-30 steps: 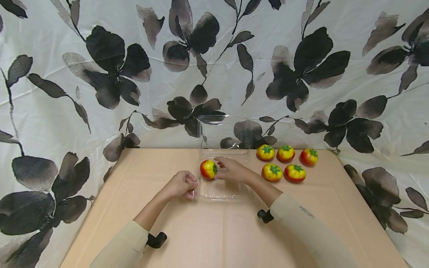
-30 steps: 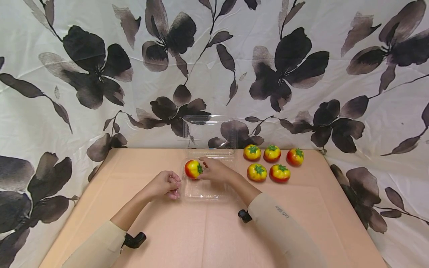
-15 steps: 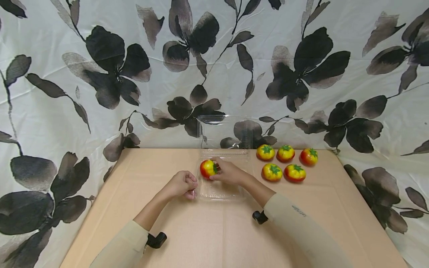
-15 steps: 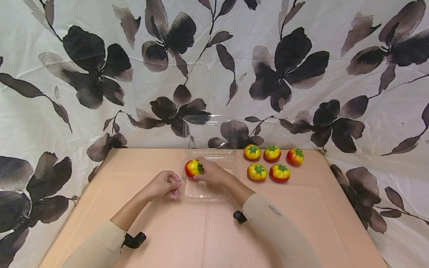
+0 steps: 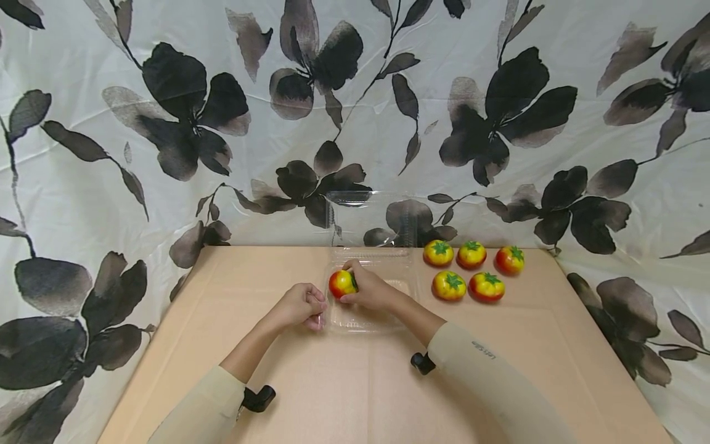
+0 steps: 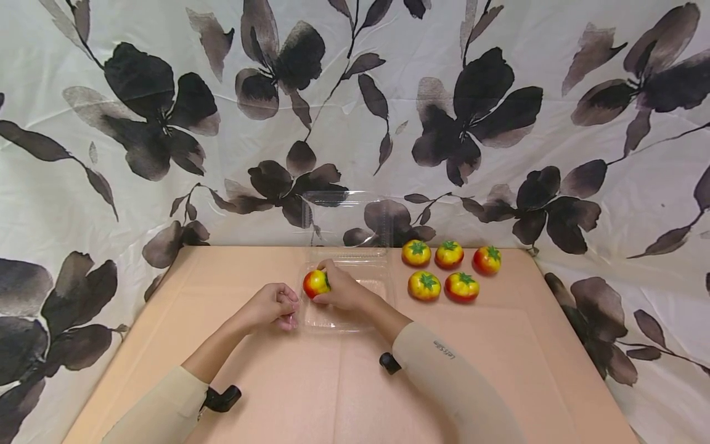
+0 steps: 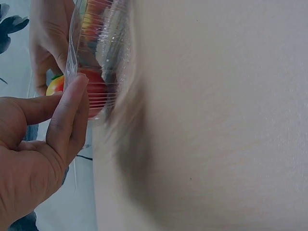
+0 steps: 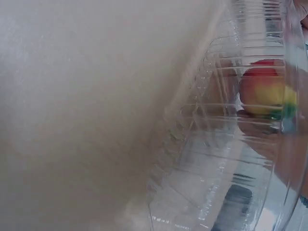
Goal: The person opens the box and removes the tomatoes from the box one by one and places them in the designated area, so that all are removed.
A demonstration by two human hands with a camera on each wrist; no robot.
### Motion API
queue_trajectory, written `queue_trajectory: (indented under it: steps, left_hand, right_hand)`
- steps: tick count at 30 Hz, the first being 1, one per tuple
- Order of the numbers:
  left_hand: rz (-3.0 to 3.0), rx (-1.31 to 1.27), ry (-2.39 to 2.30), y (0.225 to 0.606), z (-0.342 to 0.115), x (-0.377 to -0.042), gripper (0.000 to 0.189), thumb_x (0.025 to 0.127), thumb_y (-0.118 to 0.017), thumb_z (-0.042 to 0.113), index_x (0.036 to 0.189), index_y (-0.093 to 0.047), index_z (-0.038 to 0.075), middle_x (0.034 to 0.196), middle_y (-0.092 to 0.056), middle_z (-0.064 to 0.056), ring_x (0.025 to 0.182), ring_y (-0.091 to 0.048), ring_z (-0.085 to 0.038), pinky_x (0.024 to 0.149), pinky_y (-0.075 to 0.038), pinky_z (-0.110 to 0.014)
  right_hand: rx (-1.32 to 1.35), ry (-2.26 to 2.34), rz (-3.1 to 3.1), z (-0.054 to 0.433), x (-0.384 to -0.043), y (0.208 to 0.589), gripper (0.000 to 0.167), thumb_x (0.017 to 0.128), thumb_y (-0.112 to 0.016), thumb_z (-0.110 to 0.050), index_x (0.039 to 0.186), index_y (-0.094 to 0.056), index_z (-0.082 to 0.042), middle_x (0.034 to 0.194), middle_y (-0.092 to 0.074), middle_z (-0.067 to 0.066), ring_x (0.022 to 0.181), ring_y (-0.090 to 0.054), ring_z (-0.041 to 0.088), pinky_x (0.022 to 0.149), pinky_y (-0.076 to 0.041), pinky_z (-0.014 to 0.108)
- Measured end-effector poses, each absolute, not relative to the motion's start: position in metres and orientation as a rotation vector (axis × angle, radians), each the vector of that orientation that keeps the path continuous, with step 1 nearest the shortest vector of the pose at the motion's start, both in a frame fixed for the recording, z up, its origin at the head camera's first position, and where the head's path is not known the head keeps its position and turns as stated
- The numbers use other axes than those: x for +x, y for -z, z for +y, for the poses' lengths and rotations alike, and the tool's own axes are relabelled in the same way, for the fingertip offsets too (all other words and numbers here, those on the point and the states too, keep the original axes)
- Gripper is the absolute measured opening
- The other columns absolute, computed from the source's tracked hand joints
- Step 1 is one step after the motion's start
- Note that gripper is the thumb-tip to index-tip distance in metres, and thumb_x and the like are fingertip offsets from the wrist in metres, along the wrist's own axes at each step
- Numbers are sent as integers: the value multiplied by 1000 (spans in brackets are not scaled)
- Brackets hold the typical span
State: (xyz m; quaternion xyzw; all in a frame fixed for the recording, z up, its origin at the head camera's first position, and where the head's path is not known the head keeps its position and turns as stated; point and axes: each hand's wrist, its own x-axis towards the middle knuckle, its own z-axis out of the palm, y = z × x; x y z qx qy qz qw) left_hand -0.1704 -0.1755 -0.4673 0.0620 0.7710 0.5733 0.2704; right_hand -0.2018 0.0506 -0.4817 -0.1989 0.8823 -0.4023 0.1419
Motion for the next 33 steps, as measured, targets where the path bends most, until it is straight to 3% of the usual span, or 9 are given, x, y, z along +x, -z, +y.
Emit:
queue_trajectory:
  steps: [12,33]
  left_hand:
    - [2075,141,-1535,464,-176,-169,16,98,-62,-6,109,-51,-10,82,-68,-25,58,-67,-18,60,-66,-37]
    - [2106,150,-1519,463,-175,-168,17,98,-63,-5,109,-52,-10,76,-67,-17,58,-66,-18,59,-66,-38]
  right_hand:
    - [-612,1147,2547,47,-200,482,71,88,-83,-17,146,-42,-15,131,-61,11,116,-60,26,112,-51,43]
    - [-633,1177,2566,47,-202,487,72,84,-87,-12,145,-50,-13,142,-59,9,127,-57,27,118,-46,43]
